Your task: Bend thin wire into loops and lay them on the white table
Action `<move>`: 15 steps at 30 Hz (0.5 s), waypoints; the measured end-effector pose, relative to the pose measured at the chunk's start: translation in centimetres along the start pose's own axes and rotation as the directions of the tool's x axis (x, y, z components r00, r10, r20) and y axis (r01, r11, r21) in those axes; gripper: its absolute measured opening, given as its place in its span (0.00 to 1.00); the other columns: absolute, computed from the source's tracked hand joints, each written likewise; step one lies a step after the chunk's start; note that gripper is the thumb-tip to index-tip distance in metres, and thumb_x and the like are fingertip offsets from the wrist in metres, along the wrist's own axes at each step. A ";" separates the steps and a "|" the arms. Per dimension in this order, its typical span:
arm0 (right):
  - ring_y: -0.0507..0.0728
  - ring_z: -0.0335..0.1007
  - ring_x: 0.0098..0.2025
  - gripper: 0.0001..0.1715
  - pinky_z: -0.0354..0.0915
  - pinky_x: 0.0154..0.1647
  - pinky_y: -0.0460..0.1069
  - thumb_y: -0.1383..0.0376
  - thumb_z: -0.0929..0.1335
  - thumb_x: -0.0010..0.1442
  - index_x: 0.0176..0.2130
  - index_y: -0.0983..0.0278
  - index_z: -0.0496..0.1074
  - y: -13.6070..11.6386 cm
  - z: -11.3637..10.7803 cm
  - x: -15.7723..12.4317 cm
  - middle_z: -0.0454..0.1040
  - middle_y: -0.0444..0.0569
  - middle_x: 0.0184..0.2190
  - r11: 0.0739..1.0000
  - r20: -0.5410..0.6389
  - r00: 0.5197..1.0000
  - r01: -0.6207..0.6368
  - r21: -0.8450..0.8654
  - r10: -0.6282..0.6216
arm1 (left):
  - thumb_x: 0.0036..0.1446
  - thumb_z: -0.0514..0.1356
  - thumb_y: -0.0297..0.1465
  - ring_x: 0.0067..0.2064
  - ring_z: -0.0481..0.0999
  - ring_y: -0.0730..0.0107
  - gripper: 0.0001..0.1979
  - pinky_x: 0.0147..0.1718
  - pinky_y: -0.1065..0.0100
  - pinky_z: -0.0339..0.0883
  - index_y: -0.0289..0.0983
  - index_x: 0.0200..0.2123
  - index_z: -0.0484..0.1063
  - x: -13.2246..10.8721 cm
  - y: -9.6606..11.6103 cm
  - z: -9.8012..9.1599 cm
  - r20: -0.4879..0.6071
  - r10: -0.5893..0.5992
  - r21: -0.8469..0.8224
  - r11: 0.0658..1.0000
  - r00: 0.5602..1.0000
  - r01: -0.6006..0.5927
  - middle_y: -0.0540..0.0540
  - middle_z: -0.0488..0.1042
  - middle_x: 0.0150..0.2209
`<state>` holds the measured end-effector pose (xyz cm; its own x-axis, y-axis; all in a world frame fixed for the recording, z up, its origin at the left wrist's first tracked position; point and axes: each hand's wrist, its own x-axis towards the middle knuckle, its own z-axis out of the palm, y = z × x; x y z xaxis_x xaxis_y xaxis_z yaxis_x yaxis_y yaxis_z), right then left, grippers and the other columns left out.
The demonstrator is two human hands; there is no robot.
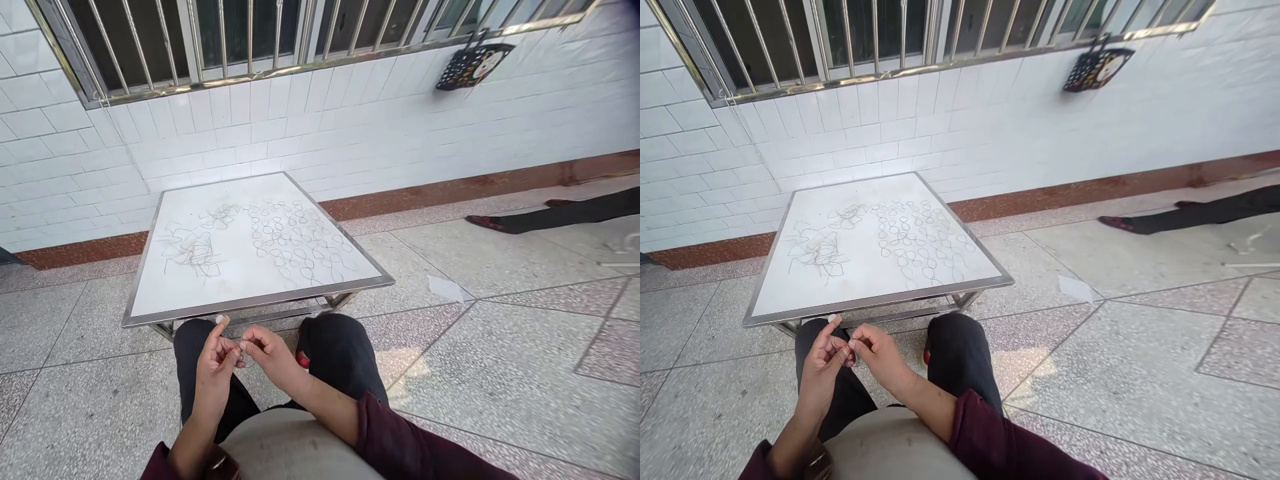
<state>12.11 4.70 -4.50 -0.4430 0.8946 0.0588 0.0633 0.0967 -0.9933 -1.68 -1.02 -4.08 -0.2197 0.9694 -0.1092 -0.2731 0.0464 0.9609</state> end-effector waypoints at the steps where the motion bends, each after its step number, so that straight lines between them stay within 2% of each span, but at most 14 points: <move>1: 0.52 0.60 0.28 0.12 0.59 0.31 0.47 0.59 0.67 0.60 0.29 0.62 0.67 -0.1 0.0 -0.1 0.64 0.41 0.25 1.000 0.009 1.000 0.000 0.024 0.000 | 0.55 0.67 0.37 0.30 0.70 0.72 0.33 0.33 0.68 0.70 0.40 0.63 0.63 0.0 0.0 0.0 0.004 -0.003 -0.004 1.000 1.000 0.003 0.52 0.70 0.29; 8: 0.51 0.62 0.25 0.19 0.61 0.30 0.48 0.51 0.69 0.59 0.30 0.62 0.66 0.5 0.1 -0.1 0.64 0.40 0.23 0.958 0.110 0.994 -0.055 0.281 0.025 | 0.53 0.69 0.37 0.28 0.70 0.72 0.31 0.31 0.68 0.68 0.40 0.59 0.68 0.1 -0.3 0.0 0.018 -0.027 -0.059 0.998 0.999 0.028 0.53 0.69 0.27; 15: 0.50 0.60 0.25 0.19 0.61 0.29 0.47 0.49 0.70 0.58 0.30 0.62 0.69 1.1 -0.9 0.4 0.64 0.40 0.23 0.975 0.096 0.993 -0.080 0.209 0.061 | 0.56 0.67 0.40 0.28 0.70 0.71 0.34 0.32 0.67 0.68 0.41 0.64 0.62 0.9 -0.5 0.0 0.044 0.041 0.080 0.996 0.998 -0.045 0.52 0.70 0.28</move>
<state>12.79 5.60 -5.51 -0.5224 0.8526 -0.0114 -0.0901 -0.0685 -0.9936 -1.71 -0.14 -4.69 -0.1895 0.9802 -0.0581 -0.1874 0.0220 0.9820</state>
